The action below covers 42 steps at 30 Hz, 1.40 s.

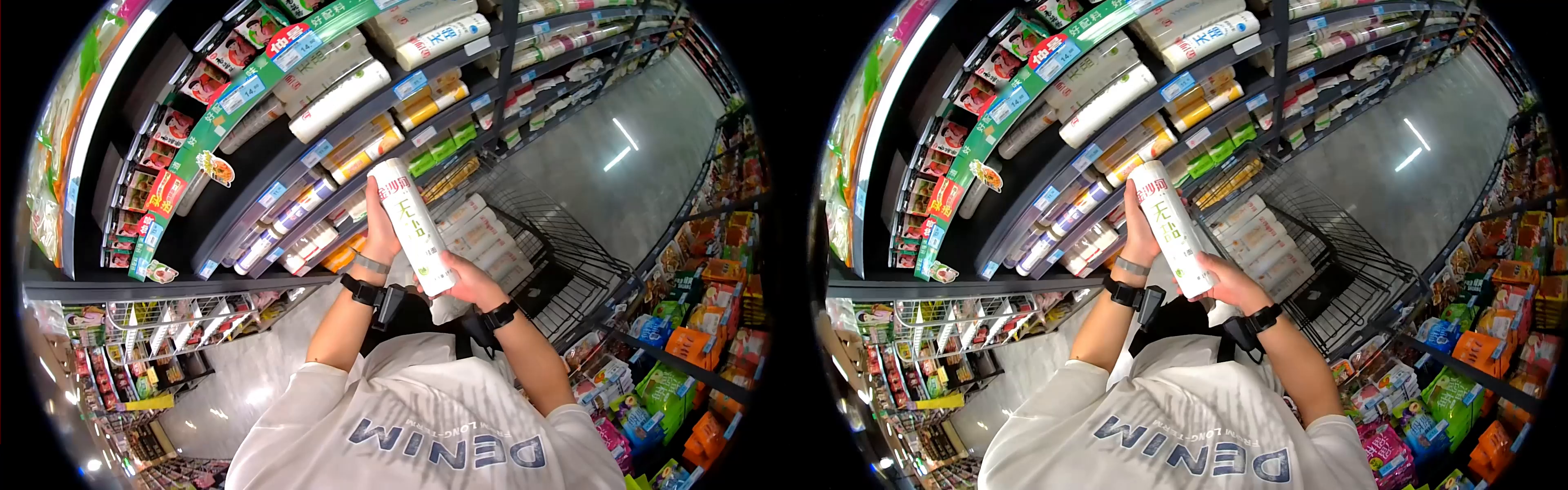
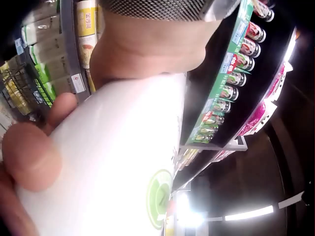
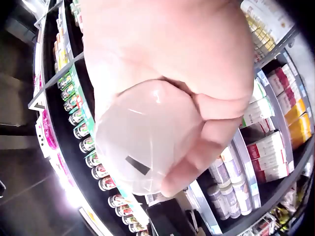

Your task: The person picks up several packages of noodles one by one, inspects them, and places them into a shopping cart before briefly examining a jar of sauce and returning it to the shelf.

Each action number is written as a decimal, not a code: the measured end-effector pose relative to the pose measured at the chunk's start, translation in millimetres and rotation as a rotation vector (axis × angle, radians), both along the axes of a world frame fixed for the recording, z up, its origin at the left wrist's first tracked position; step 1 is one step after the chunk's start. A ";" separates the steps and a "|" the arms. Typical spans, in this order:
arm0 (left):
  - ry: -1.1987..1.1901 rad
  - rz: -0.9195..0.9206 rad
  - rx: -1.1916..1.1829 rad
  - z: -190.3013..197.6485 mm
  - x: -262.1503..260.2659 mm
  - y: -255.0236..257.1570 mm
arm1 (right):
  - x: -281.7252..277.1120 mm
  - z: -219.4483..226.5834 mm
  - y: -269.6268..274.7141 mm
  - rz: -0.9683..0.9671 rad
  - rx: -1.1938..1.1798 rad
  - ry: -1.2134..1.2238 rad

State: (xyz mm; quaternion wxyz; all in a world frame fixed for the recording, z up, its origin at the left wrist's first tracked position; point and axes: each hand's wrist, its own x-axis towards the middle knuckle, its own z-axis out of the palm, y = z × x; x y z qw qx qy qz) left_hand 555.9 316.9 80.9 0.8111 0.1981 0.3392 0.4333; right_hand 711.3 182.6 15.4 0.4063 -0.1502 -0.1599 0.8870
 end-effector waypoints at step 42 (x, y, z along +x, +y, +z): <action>1.138 -0.996 1.026 -218.4 147.2 177.9 | 40.5 -212.1 -46.3 -0.517 -0.564 -1.483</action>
